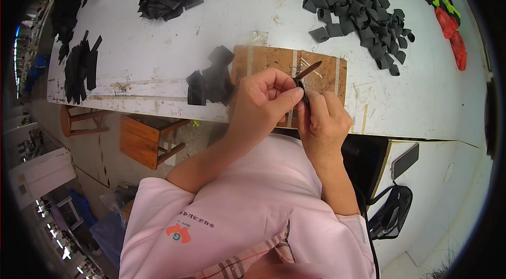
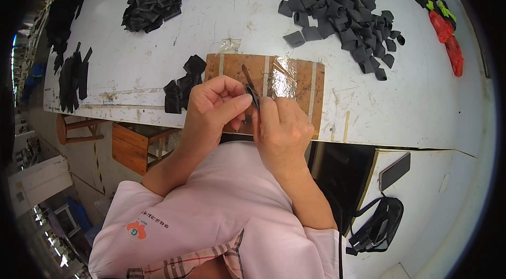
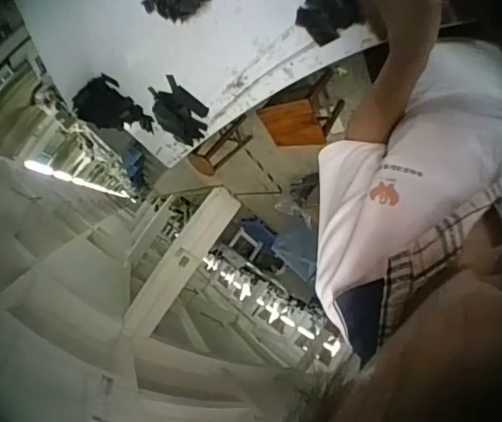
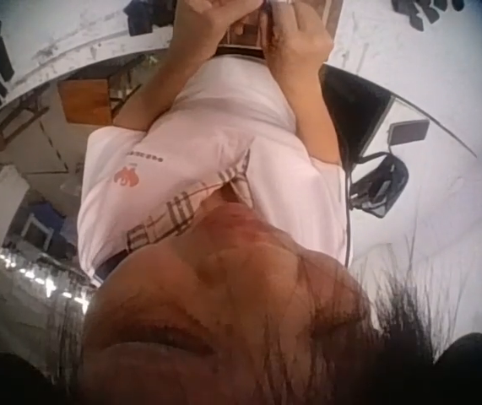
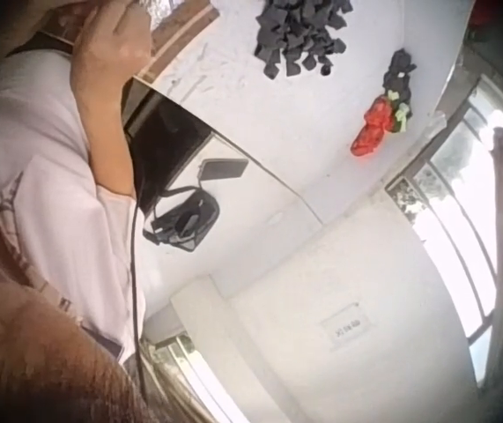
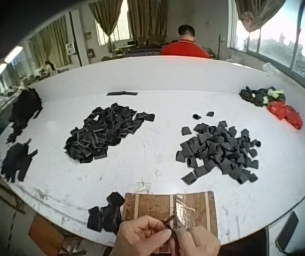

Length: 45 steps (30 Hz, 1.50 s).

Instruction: Gluing and assembling small black rubber or foam components on a workshop table.

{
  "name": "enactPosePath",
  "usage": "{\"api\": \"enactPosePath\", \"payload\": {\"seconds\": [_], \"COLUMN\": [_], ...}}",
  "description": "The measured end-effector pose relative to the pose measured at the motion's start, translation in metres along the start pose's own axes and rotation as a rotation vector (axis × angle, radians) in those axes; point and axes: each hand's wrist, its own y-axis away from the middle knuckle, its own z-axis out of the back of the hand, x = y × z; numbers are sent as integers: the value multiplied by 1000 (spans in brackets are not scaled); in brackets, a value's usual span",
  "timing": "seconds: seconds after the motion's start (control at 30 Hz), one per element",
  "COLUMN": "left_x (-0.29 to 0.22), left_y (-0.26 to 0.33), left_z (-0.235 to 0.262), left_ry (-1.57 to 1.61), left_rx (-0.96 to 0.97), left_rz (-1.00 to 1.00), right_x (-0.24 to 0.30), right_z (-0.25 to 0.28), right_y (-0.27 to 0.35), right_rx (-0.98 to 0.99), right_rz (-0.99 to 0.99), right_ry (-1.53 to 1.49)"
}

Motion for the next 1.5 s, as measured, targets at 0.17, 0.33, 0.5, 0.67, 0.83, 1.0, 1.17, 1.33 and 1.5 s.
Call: {"api": "enactPosePath", "payload": {"seconds": [0.17,0.33,0.5,0.67,0.83,1.0,1.17,1.33,1.5], "left_x": [1,9,9,13,13,28,22,8,12], "left_y": [-2,-8,-2,1,1,-3,-5,-12,-1], "left_z": [0,2,7,3,0,-3,-11,10,-3], "left_ry": [-34,-53,-517,-521,-553,-682,-235,543,-39], "left_rx": [-56,-23,-25,-14,-54,-185,-302,-67,-80], "left_rz": [71,-50,-297,-338,-431,-628,-227,200,-236], "right_x": [-3,-3,-1,5,3,3,-1,-5,-14], "right_z": [1,4,15,11,12,7,-6,-9,1], "right_y": [2,2,-4,-11,-11,-13,-8,-7,-12], "right_rx": [66,74,150,18,29,-10,60,44,218], "right_rz": [60,-19,-297,-183,-229,-41,8,-278,-916], "right_ry": [129,-80,-650,-482,-488,-259,-14,-424,-1550]}}
